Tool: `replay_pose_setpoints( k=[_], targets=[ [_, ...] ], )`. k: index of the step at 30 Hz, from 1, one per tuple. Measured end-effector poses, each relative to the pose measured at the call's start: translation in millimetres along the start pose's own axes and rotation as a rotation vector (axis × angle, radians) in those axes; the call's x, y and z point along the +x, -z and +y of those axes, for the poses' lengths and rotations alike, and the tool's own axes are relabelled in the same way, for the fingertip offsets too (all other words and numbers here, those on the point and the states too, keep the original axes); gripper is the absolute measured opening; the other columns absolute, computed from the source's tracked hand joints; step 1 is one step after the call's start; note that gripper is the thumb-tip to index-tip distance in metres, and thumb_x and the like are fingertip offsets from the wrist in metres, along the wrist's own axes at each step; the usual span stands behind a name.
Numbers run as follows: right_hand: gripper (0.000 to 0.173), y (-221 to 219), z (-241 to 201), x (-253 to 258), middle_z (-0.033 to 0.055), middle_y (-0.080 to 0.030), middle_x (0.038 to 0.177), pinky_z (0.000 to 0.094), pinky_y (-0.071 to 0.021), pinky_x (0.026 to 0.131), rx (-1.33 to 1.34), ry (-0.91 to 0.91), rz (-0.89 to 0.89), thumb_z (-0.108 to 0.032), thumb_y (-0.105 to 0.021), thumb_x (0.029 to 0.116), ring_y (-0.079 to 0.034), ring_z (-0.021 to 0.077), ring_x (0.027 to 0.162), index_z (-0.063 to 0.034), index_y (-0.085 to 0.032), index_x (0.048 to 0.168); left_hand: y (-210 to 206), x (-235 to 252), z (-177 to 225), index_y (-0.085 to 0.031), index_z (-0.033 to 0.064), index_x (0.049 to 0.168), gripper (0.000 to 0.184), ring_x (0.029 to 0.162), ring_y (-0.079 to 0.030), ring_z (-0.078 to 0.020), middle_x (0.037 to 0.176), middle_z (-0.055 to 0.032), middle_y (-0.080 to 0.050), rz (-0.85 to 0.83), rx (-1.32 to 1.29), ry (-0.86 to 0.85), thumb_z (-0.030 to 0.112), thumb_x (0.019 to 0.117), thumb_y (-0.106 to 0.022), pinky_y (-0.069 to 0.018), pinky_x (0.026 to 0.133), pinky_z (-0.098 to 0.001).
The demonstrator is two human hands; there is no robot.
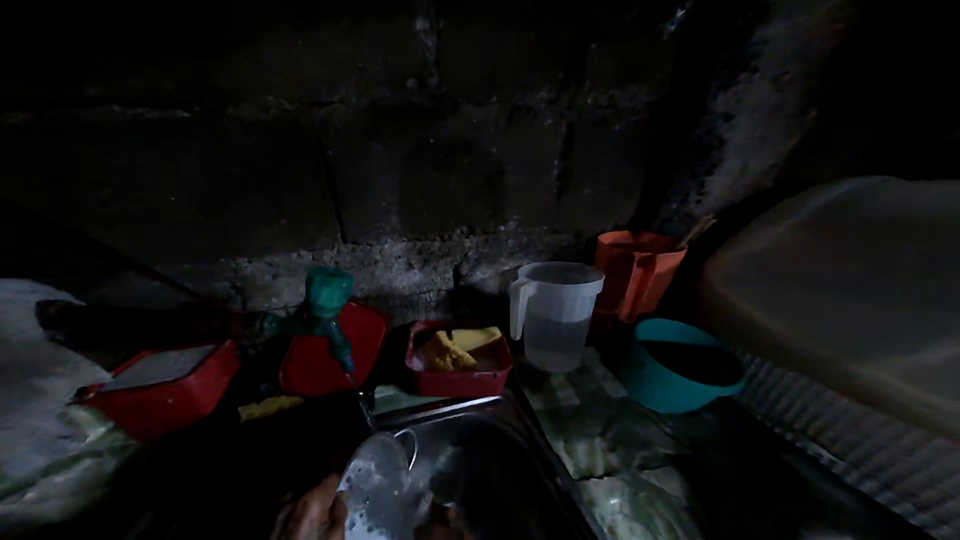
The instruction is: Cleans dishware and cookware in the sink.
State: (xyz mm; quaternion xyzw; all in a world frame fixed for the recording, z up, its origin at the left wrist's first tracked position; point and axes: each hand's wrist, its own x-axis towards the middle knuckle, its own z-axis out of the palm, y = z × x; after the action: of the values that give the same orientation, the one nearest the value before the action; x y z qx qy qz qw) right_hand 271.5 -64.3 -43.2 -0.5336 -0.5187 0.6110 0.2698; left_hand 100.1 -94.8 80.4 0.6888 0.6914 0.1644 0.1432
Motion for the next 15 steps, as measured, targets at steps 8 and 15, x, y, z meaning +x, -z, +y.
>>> replay_pose_setpoints(
  k=[8, 15],
  targets=[
    [0.043, -1.0, 14.6, 13.1, 0.0045, -0.062, 0.102, 0.0202, -0.0513, 0.075, 0.395, 0.114, -0.007, 0.001, -0.046, 0.1023, -0.059, 0.0013, 0.08, 0.006, -0.041, 0.145, -5.8, -9.4, 80.3, -0.075, -0.0024, 0.096, 0.014, 0.078, -0.07, -0.0422, 0.08, -0.0207, -0.07, 0.318, 0.436, -0.339, 0.004, 0.0868, -0.067, -0.0538, 0.069, -0.0534],
    [0.025, 6.8, -26.0, -4.4, 0.0123, -0.068, 0.1, 0.0206, -0.0537, 0.081, 0.404, 0.217, 0.136, -0.003, -0.046, 0.1055, -0.065, 0.004, 0.086, 0.0135, -0.054, 0.122, -24.9, -25.4, 133.7, -0.071, -0.0109, 0.105, 0.023, 0.081, -0.072, -0.0392, 0.091, -0.0249, -0.072, 0.022, 0.598, -0.555, 0.0, 0.0956, -0.053, -0.0561, 0.065, -0.045]
  ],
)
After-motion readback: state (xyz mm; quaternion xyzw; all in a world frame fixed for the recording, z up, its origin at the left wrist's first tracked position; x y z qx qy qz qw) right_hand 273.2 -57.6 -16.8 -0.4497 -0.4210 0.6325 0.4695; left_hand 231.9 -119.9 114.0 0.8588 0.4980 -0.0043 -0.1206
